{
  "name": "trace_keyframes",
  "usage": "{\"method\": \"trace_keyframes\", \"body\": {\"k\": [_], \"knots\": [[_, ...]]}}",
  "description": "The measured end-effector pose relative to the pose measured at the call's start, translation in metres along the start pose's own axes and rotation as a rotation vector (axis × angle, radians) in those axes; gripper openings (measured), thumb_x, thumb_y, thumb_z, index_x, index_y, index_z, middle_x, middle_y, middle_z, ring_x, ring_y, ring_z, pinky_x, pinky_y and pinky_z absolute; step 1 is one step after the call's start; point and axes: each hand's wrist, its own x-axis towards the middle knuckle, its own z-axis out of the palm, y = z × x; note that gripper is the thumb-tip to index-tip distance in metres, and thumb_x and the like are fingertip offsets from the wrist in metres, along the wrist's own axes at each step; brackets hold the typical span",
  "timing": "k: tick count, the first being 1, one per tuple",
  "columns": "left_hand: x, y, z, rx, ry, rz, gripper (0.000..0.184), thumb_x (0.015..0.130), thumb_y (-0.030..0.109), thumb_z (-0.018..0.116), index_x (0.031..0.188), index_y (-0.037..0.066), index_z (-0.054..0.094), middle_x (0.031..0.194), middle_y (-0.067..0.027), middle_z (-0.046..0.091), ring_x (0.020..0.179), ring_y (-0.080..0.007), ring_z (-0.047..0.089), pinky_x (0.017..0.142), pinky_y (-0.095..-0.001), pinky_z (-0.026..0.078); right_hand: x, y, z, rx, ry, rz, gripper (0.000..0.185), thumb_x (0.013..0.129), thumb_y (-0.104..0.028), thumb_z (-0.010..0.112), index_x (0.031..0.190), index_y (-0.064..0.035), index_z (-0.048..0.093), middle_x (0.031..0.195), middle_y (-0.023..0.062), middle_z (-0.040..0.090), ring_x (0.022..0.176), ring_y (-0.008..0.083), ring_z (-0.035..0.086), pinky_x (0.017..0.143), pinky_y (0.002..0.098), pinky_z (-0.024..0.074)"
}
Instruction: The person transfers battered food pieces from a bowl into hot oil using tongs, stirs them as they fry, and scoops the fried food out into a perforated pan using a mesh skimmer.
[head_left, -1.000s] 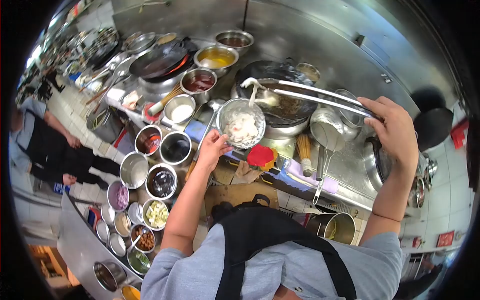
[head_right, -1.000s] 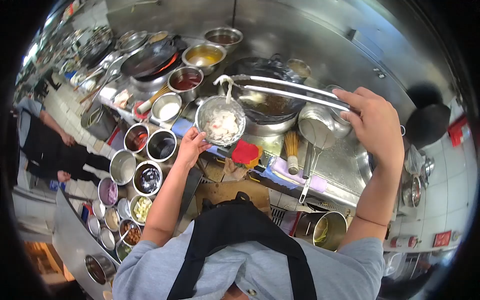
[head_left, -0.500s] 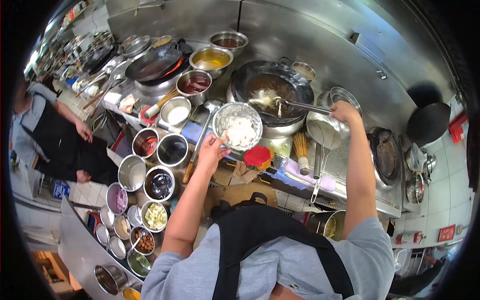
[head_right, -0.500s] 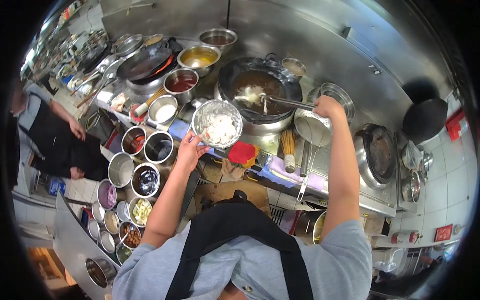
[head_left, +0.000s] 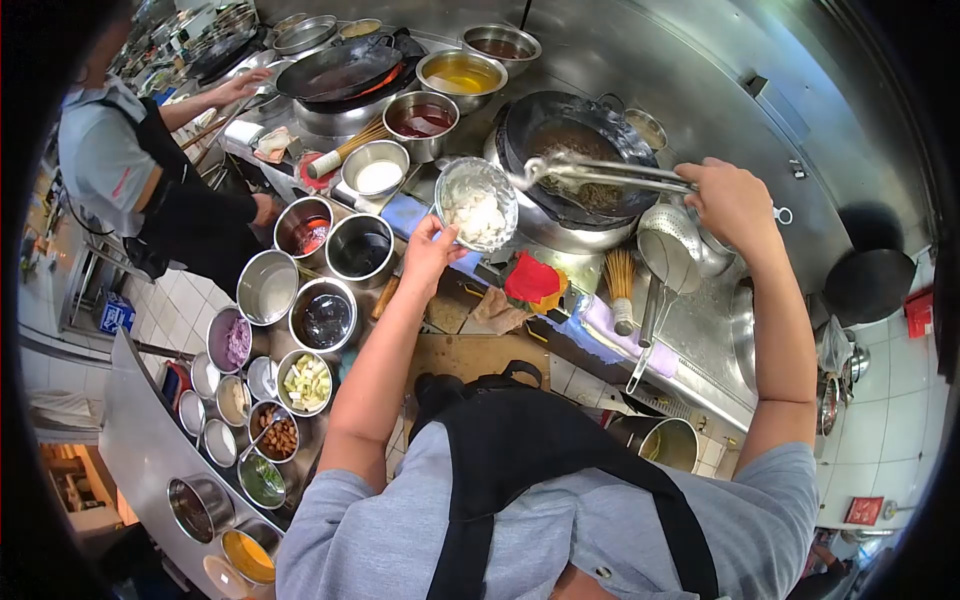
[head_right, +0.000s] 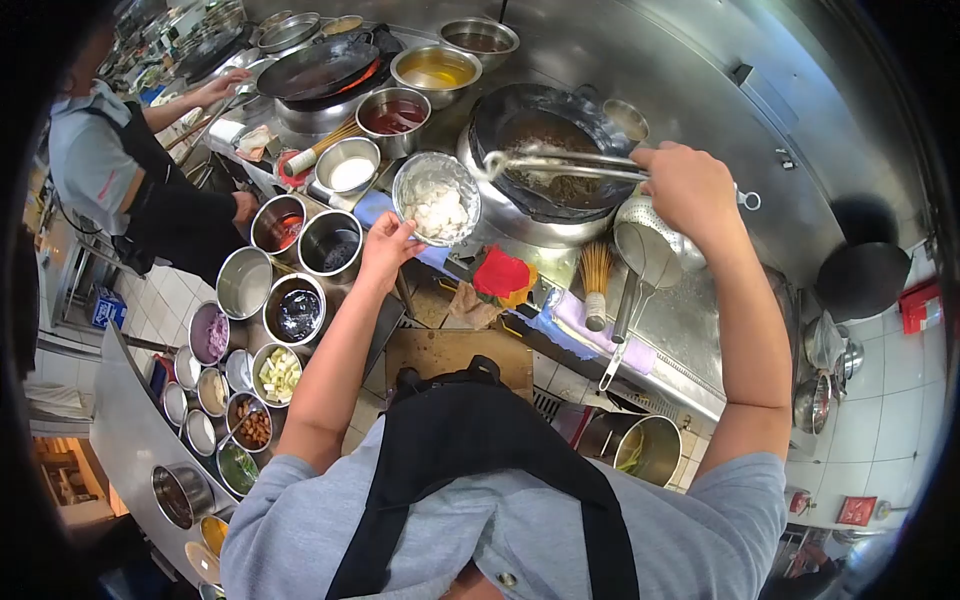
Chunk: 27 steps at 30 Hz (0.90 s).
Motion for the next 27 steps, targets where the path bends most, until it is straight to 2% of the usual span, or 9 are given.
{"method": "trace_keyframes", "body": {"k": [5, 8, 15, 17, 18, 20, 21, 23, 27], "knots": [[0.027, -0.004, -0.002, 0.019, -0.026, -0.007, 0.016, 0.088, 0.009, 0.054, 0.079, 0.01, 0.041, 0.085, -0.0042, 0.058, 0.068, -0.0166, 0.06, 0.065, -0.03, 0.053, -0.009, -0.006, 0.004, -0.008, -0.046, -0.054, 0.028, 0.075, -0.017, 0.063, 0.104, -0.017, 0.063, 0.087, 0.007, 0.061, 0.084, 0.0291, 0.06, 0.069, 0.0403, 0.0478], [0.03, 0.001, 0.002, 0.025, -0.053, -0.021, 0.015, 0.087, 0.007, 0.054, 0.079, 0.009, 0.042, 0.087, -0.0048, 0.057, 0.069, -0.0155, 0.061, 0.059, -0.0253, 0.053, -0.014, 0.007, 0.009, 0.031, -0.046, -0.012, 0.031, 0.075, -0.017, 0.065, 0.107, -0.0176, 0.063, 0.095, 0.0091, 0.063, 0.087, 0.0286, 0.061, 0.074, 0.0393, 0.0488], [0.025, 0.005, 0.006, 0.019, -0.061, -0.011, 0.016, 0.087, 0.007, 0.054, 0.079, 0.009, 0.04, 0.086, -0.0053, 0.057, 0.071, -0.0171, 0.06, 0.064, -0.0296, 0.054, -0.006, 0.073, 0.02, 0.341, -0.171, 0.231, 0.035, 0.076, -0.02, 0.064, 0.111, -0.0137, 0.062, 0.101, 0.0127, 0.063, 0.097, 0.0323, 0.057, 0.083, 0.0392, 0.045], [0.021, 0.004, 0.008, 0.022, -0.052, -0.025, 0.016, 0.087, 0.007, 0.054, 0.08, 0.009, 0.041, 0.087, -0.0059, 0.057, 0.071, -0.0171, 0.06, 0.064, -0.0297, 0.054, 0.003, 0.092, 0.048, 0.359, -0.236, 0.145, 0.033, 0.079, -0.018, 0.062, 0.111, -0.0117, 0.062, 0.088, 0.0121, 0.066, 0.079, 0.0275, 0.063, 0.07, 0.0365, 0.0486], [0.018, 0.004, 0.008, 0.035, -0.05, -0.037, 0.015, 0.087, 0.007, 0.054, 0.08, 0.009, 0.041, 0.088, -0.0064, 0.058, 0.072, -0.0172, 0.061, 0.065, -0.0301, 0.054, 0.009, 0.099, 0.064, 0.356, -0.23, 0.155, 0.033, 0.079, -0.018, 0.062, 0.111, -0.0117, 0.062, 0.088, 0.0121, 0.066, 0.079, 0.0275, 0.063, 0.07, 0.0365, 0.0486], [0.015, 0.001, 0.008, 0.035, -0.058, -0.041, 0.015, 0.086, 0.008, 0.055, 0.08, 0.01, 0.042, 0.088, -0.0051, 0.057, 0.071, -0.0168, 0.06, 0.064, -0.0299, 0.053, 0.021, 0.109, 0.104, 0.636, -0.453, 0.378, 0.029, 0.082, -0.018, 0.059, 0.111, -0.0106, 0.063, 0.07, 0.0078, 0.062, 0.055, 0.018, 0.058, 0.051, 0.0327, 0.0453], [0.013, 0.0, 0.008, 0.035, -0.054, -0.049, 0.015, 0.086, 0.009, 0.056, 0.08, 0.011, 0.043, 0.088, -0.0038, 0.056, 0.069, -0.0164, 0.059, 0.064, -0.0297, 0.052, 0.025, 0.116, 0.13, 0.771, -0.491, 0.395, 0.021, 0.085, -0.022, 0.057, 0.099, -0.009, 0.066, 0.059, 0.0026, 0.054, 0.043, 0.0102, 0.046, 0.04, 0.0281, 0.0368], [0.009, 0.0, 0.009, 0.043, -0.052, -0.061, 0.015, 0.086, 0.01, 0.057, 0.08, 0.011, 0.043, 0.089, -0.004, 0.058, 0.068, -0.0159, 0.059, 0.064, -0.029, 0.052, 0.033, 0.123, 0.178, 0.832, -0.575, 0.466, 0.023, 0.087, -0.026, 0.055, 0.085, -0.0044, 0.063, 0.06, 0.0034, 0.055, 0.042, 0.0111, 0.047, 0.039, 0.0285, 0.0373], [0.002, -0.001, 0.006, 0.04, -0.041, -0.089, 0.015, 0.086, 0.011, 0.056, 0.08, 0.012, 0.043, 0.09, -0.0048, 0.059, 0.068, -0.0157, 0.059, 0.065, -0.0288, 0.053, 0.032, 0.126, 0.217, 0.95, -0.61, 0.555, 0.03, 0.089, -0.027, 0.052, 0.075, -0.0018, 0.059, 0.059, 0.0041, 0.055, 0.041, 0.0114, 0.046, 0.038, 0.029, 0.0372]]}}
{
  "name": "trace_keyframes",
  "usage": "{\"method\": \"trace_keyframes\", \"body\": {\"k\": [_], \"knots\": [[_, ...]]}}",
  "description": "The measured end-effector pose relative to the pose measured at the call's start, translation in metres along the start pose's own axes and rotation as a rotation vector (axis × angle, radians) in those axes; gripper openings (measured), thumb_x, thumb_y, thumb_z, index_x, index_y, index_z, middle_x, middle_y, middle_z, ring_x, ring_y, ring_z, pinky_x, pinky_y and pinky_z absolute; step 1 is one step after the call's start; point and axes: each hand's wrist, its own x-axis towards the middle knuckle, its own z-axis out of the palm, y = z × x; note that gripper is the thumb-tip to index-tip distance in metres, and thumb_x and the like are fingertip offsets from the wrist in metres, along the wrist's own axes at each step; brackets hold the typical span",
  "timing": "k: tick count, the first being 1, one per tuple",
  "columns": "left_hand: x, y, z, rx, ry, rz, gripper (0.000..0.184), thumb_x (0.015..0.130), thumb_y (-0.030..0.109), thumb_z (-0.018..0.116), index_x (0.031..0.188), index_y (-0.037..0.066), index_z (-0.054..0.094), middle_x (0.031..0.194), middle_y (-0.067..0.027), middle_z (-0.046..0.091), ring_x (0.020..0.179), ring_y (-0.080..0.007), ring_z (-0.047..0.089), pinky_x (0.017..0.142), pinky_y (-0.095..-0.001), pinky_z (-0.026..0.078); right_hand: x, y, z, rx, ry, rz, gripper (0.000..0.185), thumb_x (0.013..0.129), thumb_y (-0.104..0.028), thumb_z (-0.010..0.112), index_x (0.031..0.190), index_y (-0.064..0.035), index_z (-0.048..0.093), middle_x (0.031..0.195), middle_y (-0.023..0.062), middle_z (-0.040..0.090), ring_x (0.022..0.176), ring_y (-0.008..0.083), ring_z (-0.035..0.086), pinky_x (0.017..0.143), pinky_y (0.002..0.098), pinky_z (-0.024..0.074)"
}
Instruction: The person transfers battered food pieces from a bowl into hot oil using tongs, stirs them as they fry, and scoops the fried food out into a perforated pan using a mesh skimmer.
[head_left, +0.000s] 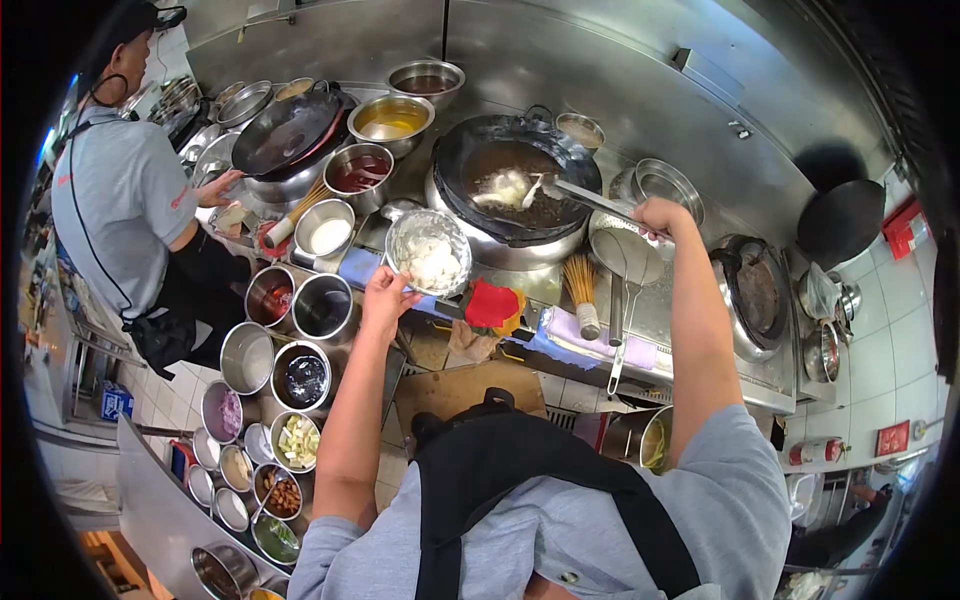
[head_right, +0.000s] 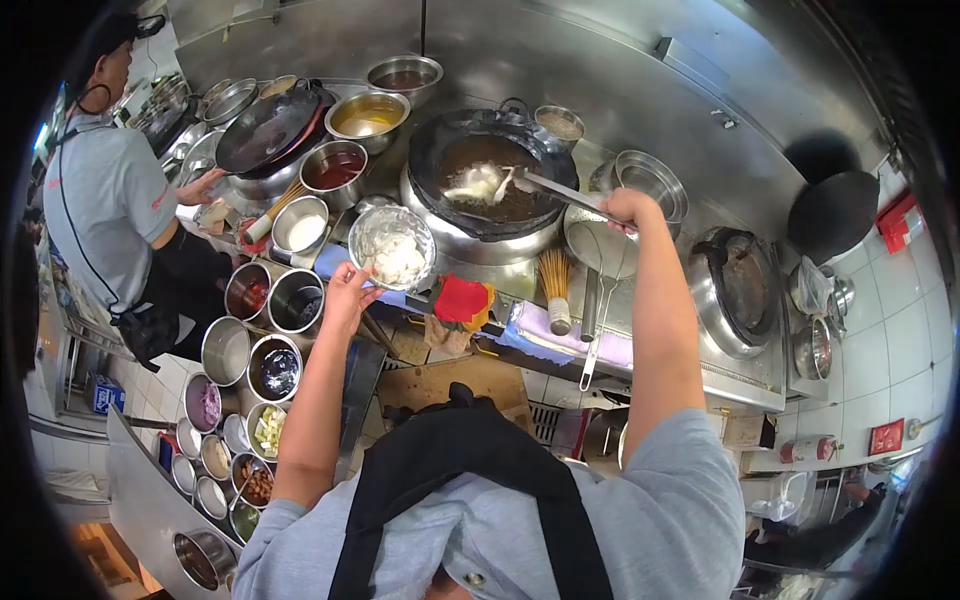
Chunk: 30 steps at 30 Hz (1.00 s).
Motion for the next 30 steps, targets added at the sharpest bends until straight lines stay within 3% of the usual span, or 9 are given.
{"method": "trace_keyframes", "body": {"k": [4, 9, 18, 22, 28, 30], "knots": [[-0.003, -0.004, -0.009, -0.001, 0.008, -0.015, 0.015, 0.086, 0.011, 0.056, 0.08, 0.012, 0.043, 0.089, -0.0054, 0.059, 0.068, -0.0159, 0.059, 0.065, -0.0291, 0.053, 0.012, 0.011, -0.001, 0.024, 0.056, 0.025, 0.032, 0.089, -0.026, 0.05, 0.073, 0.0013, 0.058, 0.06, 0.0064, 0.057, 0.043, 0.0148, 0.051, 0.04, 0.0322, 0.0391], [0.0, -0.008, -0.006, 0.005, 0.026, -0.026, 0.015, 0.086, 0.01, 0.057, 0.08, 0.013, 0.043, 0.089, -0.0059, 0.06, 0.067, -0.0164, 0.059, 0.064, -0.0288, 0.053, 0.033, 0.004, 0.001, -0.285, 0.196, -0.002, 0.042, 0.085, -0.031, 0.054, 0.061, 0.0032, 0.06, 0.057, 0.0136, 0.058, 0.048, 0.0251, 0.056, 0.049, 0.039, 0.0434], [0.0, -0.009, 0.001, -0.054, 0.023, -0.039, 0.015, 0.086, 0.011, 0.057, 0.081, 0.012, 0.044, 0.087, -0.0059, 0.06, 0.068, -0.0186, 0.06, 0.06, -0.0261, 0.053, 0.063, 0.009, -0.002, -0.216, 0.295, -0.085, 0.045, 0.083, -0.035, 0.058, 0.067, 0.0065, 0.062, 0.063, 0.017, 0.061, 0.058, 0.0291, 0.06, 0.058, 0.0405, 0.0469], [0.002, -0.014, 0.001, -0.051, 0.026, -0.048, 0.014, 0.086, 0.011, 0.057, 0.081, 0.012, 0.045, 0.087, -0.0055, 0.06, 0.068, -0.0189, 0.061, 0.06, -0.0261, 0.053, 0.074, 0.008, -0.003, -0.163, 0.366, -0.012, 0.034, 0.085, -0.028, 0.06, 0.076, 0.0041, 0.06, 0.059, 0.0126, 0.056, 0.047, 0.0222, 0.05, 0.045, 0.0404, 0.039], [0.0, -0.012, -0.001, -0.049, 0.008, -0.062, 0.014, 0.086, 0.008, 0.056, 0.081, 0.01, 0.043, 0.092, -0.0068, 0.056, 0.073, -0.0202, 0.06, 0.065, -0.0306, 0.054, 0.08, 0.007, -0.005, -0.281, 0.391, -0.042, 0.036, 0.083, -0.034, 0.06, 0.078, 0.0022, 0.064, 0.065, 0.0144, 0.06, 0.057, 0.0248, 0.056, 0.057, 0.0394, 0.0444], [-0.001, -0.012, 0.0, -0.043, 0.002, -0.058, 0.014, 0.086, 0.008, 0.057, 0.082, 0.01, 0.044, 0.092, -0.0068, 0.056, 0.074, -0.0204, 0.06, 0.065, -0.0306, 0.054, 0.078, 0.005, -0.006, -0.251, 0.407, -0.06, 0.05, 0.084, -0.041, 0.057, 0.069, 0.0069, 0.063, 0.066, 0.019, 0.062, 0.065, 0.0315, 0.063, 0.066, 0.0404, 0.0483]]}}
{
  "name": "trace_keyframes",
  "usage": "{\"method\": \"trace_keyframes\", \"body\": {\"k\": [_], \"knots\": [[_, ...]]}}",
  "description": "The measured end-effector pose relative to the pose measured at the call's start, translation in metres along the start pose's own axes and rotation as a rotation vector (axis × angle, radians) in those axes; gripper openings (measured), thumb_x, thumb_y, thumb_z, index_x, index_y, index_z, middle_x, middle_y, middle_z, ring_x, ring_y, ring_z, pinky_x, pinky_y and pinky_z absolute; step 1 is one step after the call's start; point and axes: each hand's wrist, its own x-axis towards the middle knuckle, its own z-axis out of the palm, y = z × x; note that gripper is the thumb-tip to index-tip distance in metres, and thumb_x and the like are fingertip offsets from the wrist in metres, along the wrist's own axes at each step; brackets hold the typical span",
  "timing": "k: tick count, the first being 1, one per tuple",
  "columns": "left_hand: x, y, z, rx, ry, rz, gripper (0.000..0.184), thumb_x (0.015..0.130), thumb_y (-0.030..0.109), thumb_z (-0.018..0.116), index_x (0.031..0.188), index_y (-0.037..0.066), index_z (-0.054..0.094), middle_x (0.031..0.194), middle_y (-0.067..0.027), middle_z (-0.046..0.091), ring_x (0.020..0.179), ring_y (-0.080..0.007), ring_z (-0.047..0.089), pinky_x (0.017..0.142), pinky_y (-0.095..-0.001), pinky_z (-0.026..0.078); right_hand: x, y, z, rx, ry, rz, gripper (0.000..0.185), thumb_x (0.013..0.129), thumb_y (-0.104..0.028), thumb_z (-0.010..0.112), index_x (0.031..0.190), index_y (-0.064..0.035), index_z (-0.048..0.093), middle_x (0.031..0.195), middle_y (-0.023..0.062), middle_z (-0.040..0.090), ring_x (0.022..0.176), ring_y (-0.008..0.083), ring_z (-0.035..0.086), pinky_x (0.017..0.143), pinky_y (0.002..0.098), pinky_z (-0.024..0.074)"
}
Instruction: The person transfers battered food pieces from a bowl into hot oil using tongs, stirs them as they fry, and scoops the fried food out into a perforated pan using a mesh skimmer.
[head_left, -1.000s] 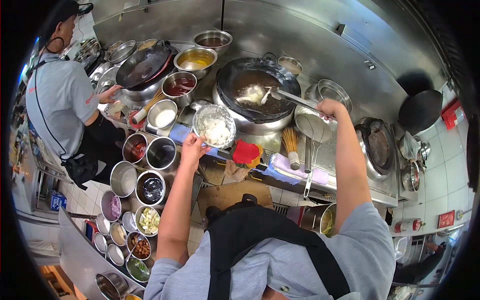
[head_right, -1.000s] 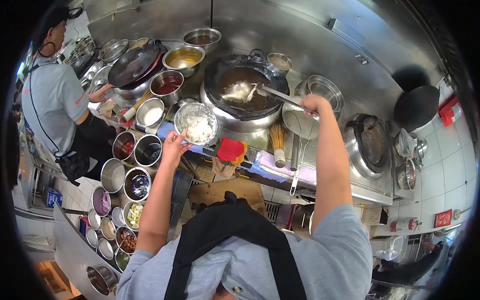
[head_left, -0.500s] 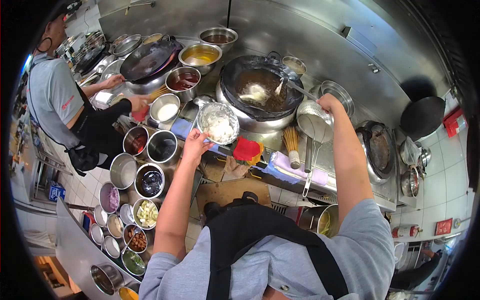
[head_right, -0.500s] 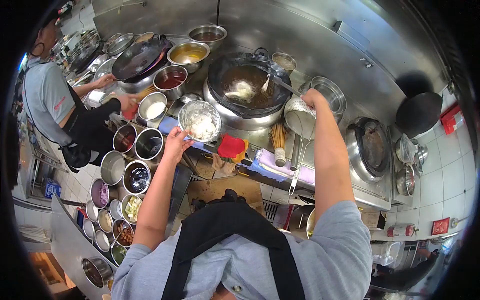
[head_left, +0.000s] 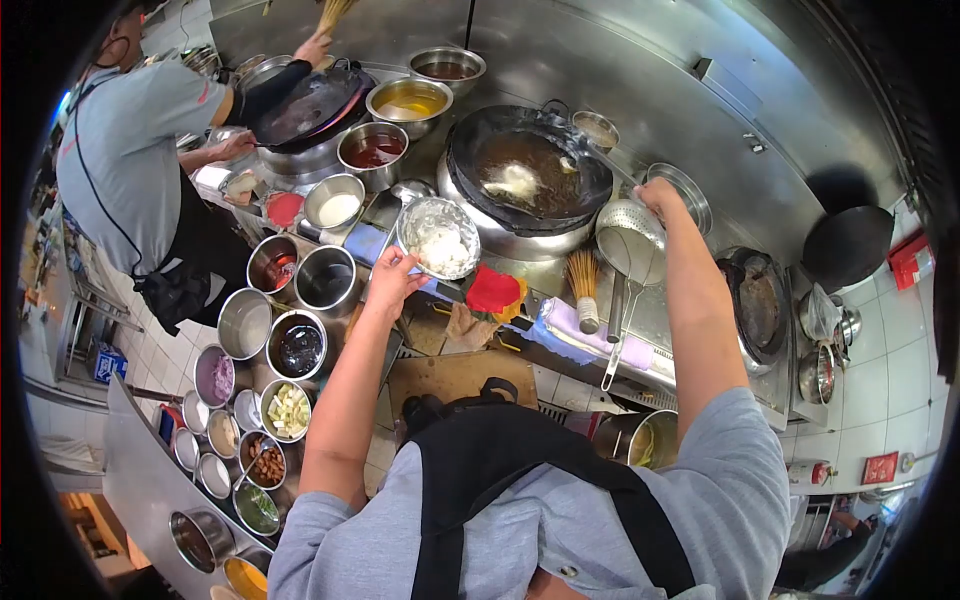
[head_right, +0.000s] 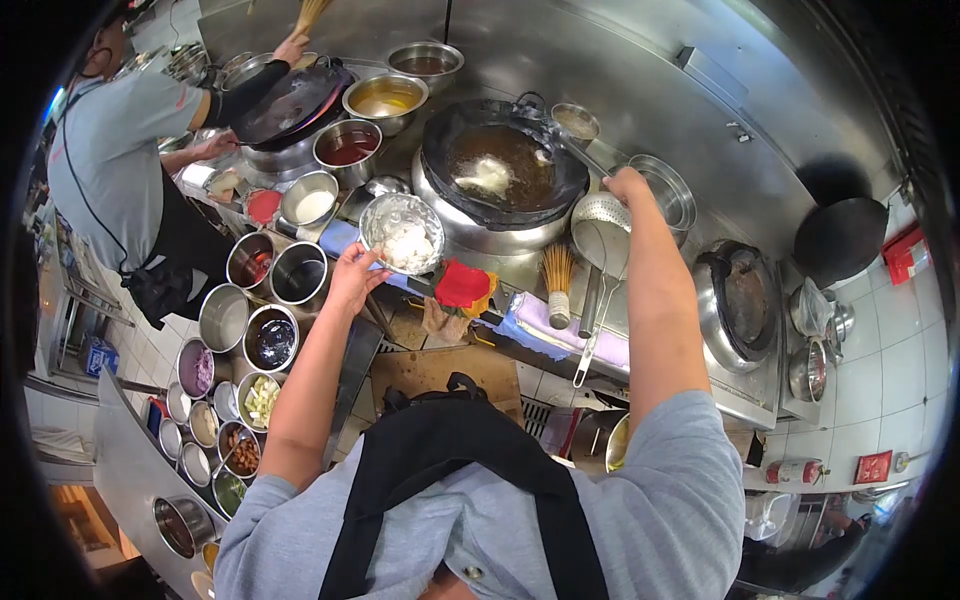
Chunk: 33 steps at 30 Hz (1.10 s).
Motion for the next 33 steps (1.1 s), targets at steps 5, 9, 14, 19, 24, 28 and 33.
{"method": "trace_keyframes", "body": {"k": [5, 9, 14, 19, 24, 28, 33], "knots": [[-0.008, 0.011, 0.003, 0.021, 0.082, 0.015, 0.013, 0.087, 0.01, 0.057, 0.08, 0.011, 0.045, 0.087, -0.005, 0.059, 0.07, -0.019, 0.061, 0.061, -0.0269, 0.053, -0.001, 0.003, -0.006, -0.103, 0.073, -0.06, 0.04, 0.082, -0.037, 0.057, 0.082, 0.0017, 0.065, 0.078, 0.0194, 0.064, 0.074, 0.0326, 0.062, 0.07, 0.0406, 0.0471], [-0.01, 0.015, -0.01, 0.028, 0.024, 0.1, 0.016, 0.086, 0.009, 0.057, 0.079, 0.01, 0.043, 0.088, -0.004, 0.057, 0.068, -0.017, 0.061, 0.063, -0.0282, 0.053, -0.051, -0.026, -0.043, -0.134, 0.314, -0.201, 0.034, 0.08, -0.034, 0.059, 0.097, -0.0052, 0.063, 0.096, 0.018, 0.063, 0.092, 0.0347, 0.06, 0.08, 0.0416, 0.0459], [-0.009, 0.016, -0.014, 0.084, 0.021, 0.214, 0.015, 0.087, 0.006, 0.055, 0.078, 0.007, 0.043, 0.089, -0.0037, 0.054, 0.073, -0.0148, 0.06, 0.064, -0.0283, 0.055, -0.199, -0.095, -0.105, -0.149, 0.358, -0.483, 0.032, 0.081, -0.025, 0.06, 0.111, -0.0143, 0.058, 0.095, 0.0135, 0.063, 0.091, 0.0322, 0.059, 0.077, 0.041, 0.0462], [0.006, 0.008, -0.002, 0.152, -0.017, 0.354, 0.016, 0.086, 0.005, 0.055, 0.077, 0.007, 0.042, 0.115, -0.0055, 0.05, 0.085, -0.0158, 0.059, 0.066, -0.0279, 0.055, -0.269, -0.134, -0.12, -0.372, 0.29, -0.628, 0.035, 0.077, -0.023, 0.064, 0.111, -0.0149, 0.059, 0.087, 0.0097, 0.06, 0.084, 0.0291, 0.059, 0.07, 0.0397, 0.0471], [0.014, 0.004, 0.023, 0.216, -0.028, 0.451, 0.019, 0.085, 0.003, 0.057, 0.076, 0.004, 0.04, 0.142, -0.0097, 0.028, 0.096, -0.0186, 0.057, 0.066, -0.0292, 0.056, -0.279, -0.149, -0.116, -0.454, 0.299, -0.804, 0.037, 0.074, -0.023, 0.067, 0.109, -0.0132, 0.059, 0.085, 0.0089, 0.059, 0.08, 0.0274, 0.061, 0.066, 0.0387, 0.0484], [0.014, 0.0, 0.036, 0.293, -0.061, 0.536, 0.019, 0.085, 0.004, 0.056, 0.076, 0.004, 0.04, 0.142, -0.0115, 0.029, 0.094, -0.0173, 0.057, 0.062, -0.0278, 0.057, -0.275, -0.159, -0.11, -0.512, 0.282, -0.784, 0.029, 0.074, -0.022, 0.067, 0.1, -0.0104, 0.06, 0.082, 0.0083, 0.059, 0.076, 0.0276, 0.062, 0.064, 0.0385, 0.0488], [0.02, -0.003, 0.034, 0.211, -0.057, 0.368, 0.018, 0.086, 0.005, 0.055, 0.076, 0.005, 0.04, 0.119, -0.0065, 0.047, 0.087, -0.0137, 0.057, 0.065, -0.0278, 0.056, -0.286, -0.142, -0.134, -0.454, 0.398, -0.735, 0.025, 0.074, -0.021, 0.065, 0.099, -0.0166, 0.061, 0.079, 0.005, 0.059, 0.074, 0.027, 0.06, 0.062, 0.039, 0.0474]]}}
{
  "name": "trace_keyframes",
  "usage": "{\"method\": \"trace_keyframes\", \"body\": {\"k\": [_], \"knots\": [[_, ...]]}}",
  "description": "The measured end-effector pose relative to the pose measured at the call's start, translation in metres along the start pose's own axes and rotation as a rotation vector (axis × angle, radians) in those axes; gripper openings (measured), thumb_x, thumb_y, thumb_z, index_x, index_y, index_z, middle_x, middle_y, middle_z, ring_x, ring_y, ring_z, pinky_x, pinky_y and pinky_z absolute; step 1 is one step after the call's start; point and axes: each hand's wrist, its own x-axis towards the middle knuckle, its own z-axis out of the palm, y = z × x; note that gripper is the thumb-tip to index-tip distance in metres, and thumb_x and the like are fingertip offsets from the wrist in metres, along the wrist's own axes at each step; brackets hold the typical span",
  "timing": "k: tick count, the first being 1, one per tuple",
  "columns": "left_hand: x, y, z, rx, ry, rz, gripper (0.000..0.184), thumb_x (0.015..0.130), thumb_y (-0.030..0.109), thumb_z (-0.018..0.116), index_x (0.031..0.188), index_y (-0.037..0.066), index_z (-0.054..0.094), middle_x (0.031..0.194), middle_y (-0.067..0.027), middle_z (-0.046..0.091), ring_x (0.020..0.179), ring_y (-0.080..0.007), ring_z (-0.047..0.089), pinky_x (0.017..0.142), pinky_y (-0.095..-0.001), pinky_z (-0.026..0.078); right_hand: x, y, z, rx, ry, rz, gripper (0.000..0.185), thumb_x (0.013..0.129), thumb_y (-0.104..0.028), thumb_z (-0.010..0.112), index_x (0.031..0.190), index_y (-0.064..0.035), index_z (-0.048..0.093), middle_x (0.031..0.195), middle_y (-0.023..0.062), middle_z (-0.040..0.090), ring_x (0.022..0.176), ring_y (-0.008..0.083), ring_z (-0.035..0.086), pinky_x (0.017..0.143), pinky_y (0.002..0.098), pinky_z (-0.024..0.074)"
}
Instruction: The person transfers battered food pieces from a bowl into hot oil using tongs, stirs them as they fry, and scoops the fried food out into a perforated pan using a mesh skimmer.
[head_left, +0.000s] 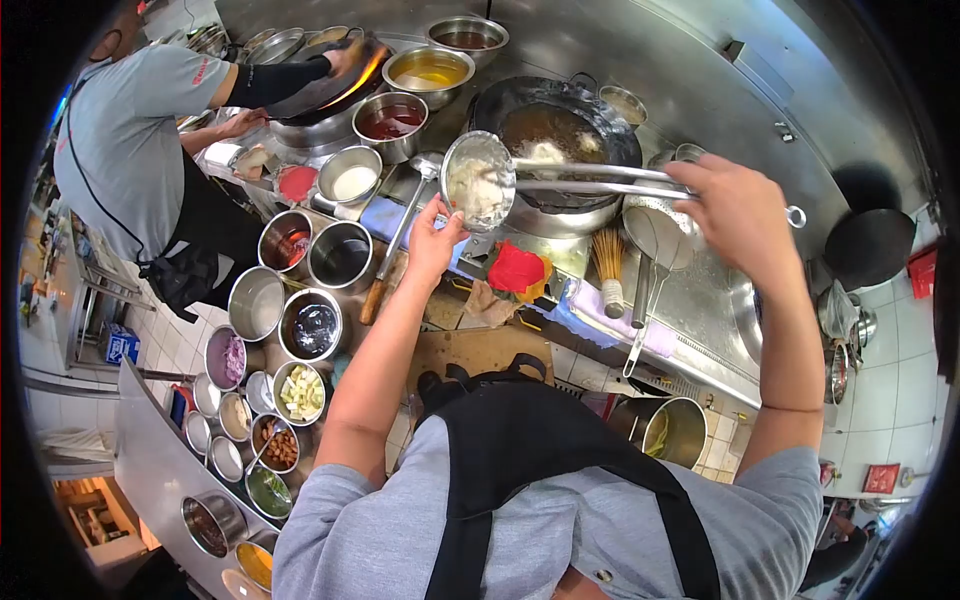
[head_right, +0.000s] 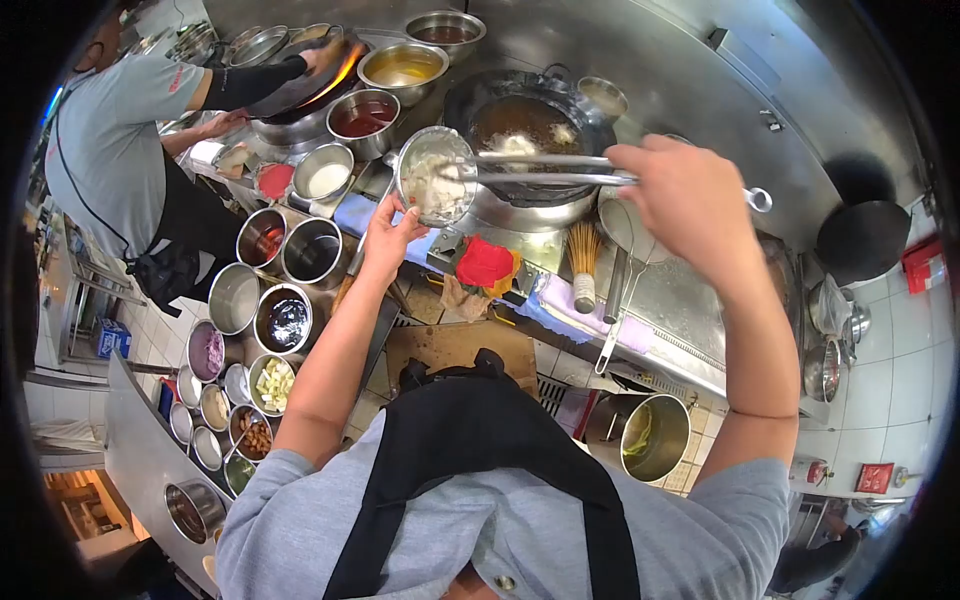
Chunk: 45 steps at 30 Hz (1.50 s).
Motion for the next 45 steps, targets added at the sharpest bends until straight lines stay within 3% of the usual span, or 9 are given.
{"method": "trace_keyframes", "body": {"k": [4, 18, 24, 30, 33, 39, 42, 44, 45], "knots": [[0.001, -0.002, 0.006, -0.149, 0.01, -0.127, 0.018, 0.088, 0.007, 0.055, 0.077, 0.007, 0.041, 0.094, -0.0011, 0.051, 0.082, -0.0112, 0.055, 0.068, -0.0272, 0.055, -0.015, 0.012, -0.031, 0.061, 0.005, 0.16, 0.031, 0.074, -0.022, 0.065, 0.105, -0.0176, 0.061, 0.082, 0.0063, 0.058, 0.075, 0.0293, 0.059, 0.062, 0.0395, 0.0466], [0.006, 0.012, 0.033, -0.064, -0.183, -0.161, 0.017, 0.088, 0.011, 0.058, 0.08, 0.009, 0.042, 0.088, -0.002, 0.056, 0.07, -0.0113, 0.058, 0.065, -0.0278, 0.053, -0.016, 0.003, -0.004, -0.131, -0.093, -0.069, 0.025, 0.07, -0.016, 0.067, 0.094, -0.0141, 0.062, 0.076, 0.0056, 0.056, 0.07, 0.0249, 0.061, 0.059, 0.0355, 0.0478], [0.009, 0.008, 0.033, -0.131, -0.1, -0.203, 0.018, 0.088, 0.01, 0.057, 0.078, 0.008, 0.042, 0.088, -0.0035, 0.058, 0.068, -0.0115, 0.058, 0.063, -0.027, 0.054, -0.034, 0.016, -0.046, -0.095, 0.074, 0.089, 0.019, 0.073, -0.016, 0.064, 0.092, -0.0148, 0.063, 0.074, 0.0055, 0.057, 0.071, 0.0268, 0.059, 0.059, 0.0366, 0.0457], [0.007, 0.005, 0.036, -0.289, -0.069, -0.235, 0.017, 0.088, 0.011, 0.056, 0.08, 0.008, 0.042, 0.089, -0.0035, 0.056, 0.068, -0.0136, 0.057, 0.062, -0.0275, 0.054, -0.042, 0.041, -0.055, 0.04, 0.097, 0.296, 0.03, 0.075, -0.019, 0.064, 0.105, -0.0168, 0.063, 0.077, 0.0077, 0.059, 0.076, 0.0289, 0.058, 0.065, 0.0393, 0.0454], [0.003, 0.002, 0.023, -0.318, -0.028, -0.236, 0.015, 0.089, 0.01, 0.055, 0.081, 0.009, 0.043, 0.093, -0.0051, 0.058, 0.069, -0.0165, 0.059, 0.063, -0.0285, 0.054, -0.038, 0.061, -0.02, 0.012, 0.034, 0.357, 0.031, 0.074, -0.022, 0.065, 0.105, -0.0171, 0.064, 0.085, 0.0087, 0.062, 0.083, 0.0296, 0.06, 0.071, 0.0403, 0.047], [-0.008, 0.009, -0.002, -0.269, 0.022, -0.23, 0.01, 0.089, 0.01, 0.055, 0.084, 0.009, 0.046, 0.092, -0.0057, 0.059, 0.073, -0.0169, 0.061, 0.063, -0.0278, 0.054, 0.003, 0.09, 0.078, 0.165, -0.358, 0.551, 0.035, 0.075, -0.025, 0.067, 0.11, -0.0211, 0.063, 0.102, 0.0097, 0.064, 0.098, 0.0265, 0.06, 0.082, 0.0367, 0.0473], [-0.011, 0.014, -0.009, -0.277, 0.023, -0.217, 0.011, 0.089, 0.01, 0.055, 0.085, 0.01, 0.045, 0.094, -0.0073, 0.059, 0.073, -0.0191, 0.062, 0.062, -0.027, 0.053, 0.018, 0.131, 0.163, 0.199, -0.37, 0.415, 0.027, 0.078, -0.025, 0.065, 0.1, -0.0098, 0.066, 0.092, 0.0105, 0.066, 0.082, 0.0245, 0.064, 0.072, 0.0356, 0.0492], [-0.014, 0.017, -0.013, -0.288, 0.035, -0.207, 0.012, 0.089, 0.011, 0.054, 0.086, 0.011, 0.043, 0.096, -0.0088, 0.059, 0.073, -0.0208, 0.063, 0.061, -0.0265, 0.053, 0.026, 0.142, 0.191, 0.504, -0.635, 0.57, 0.025, 0.082, -0.026, 0.061, 0.085, -0.0012, 0.065, 0.075, 0.0113, 0.065, 0.056, 0.0211, 0.06, 0.054, 0.0354, 0.0477], [-0.016, 0.02, -0.015, -0.293, 0.056, -0.211, 0.012, 0.089, 0.011, 0.055, 0.086, 0.011, 0.043, 0.095, -0.0085, 0.059, 0.073, -0.0206, 0.063, 0.061, -0.0263, 0.053, 0.025, 0.153, 0.209, 0.496, -0.632, 0.56, 0.025, 0.082, -0.026, 0.061, 0.085, -0.0012, 0.065, 0.075, 0.0113, 0.065, 0.056, 0.0211, 0.06, 0.054, 0.0354, 0.0477]]}}
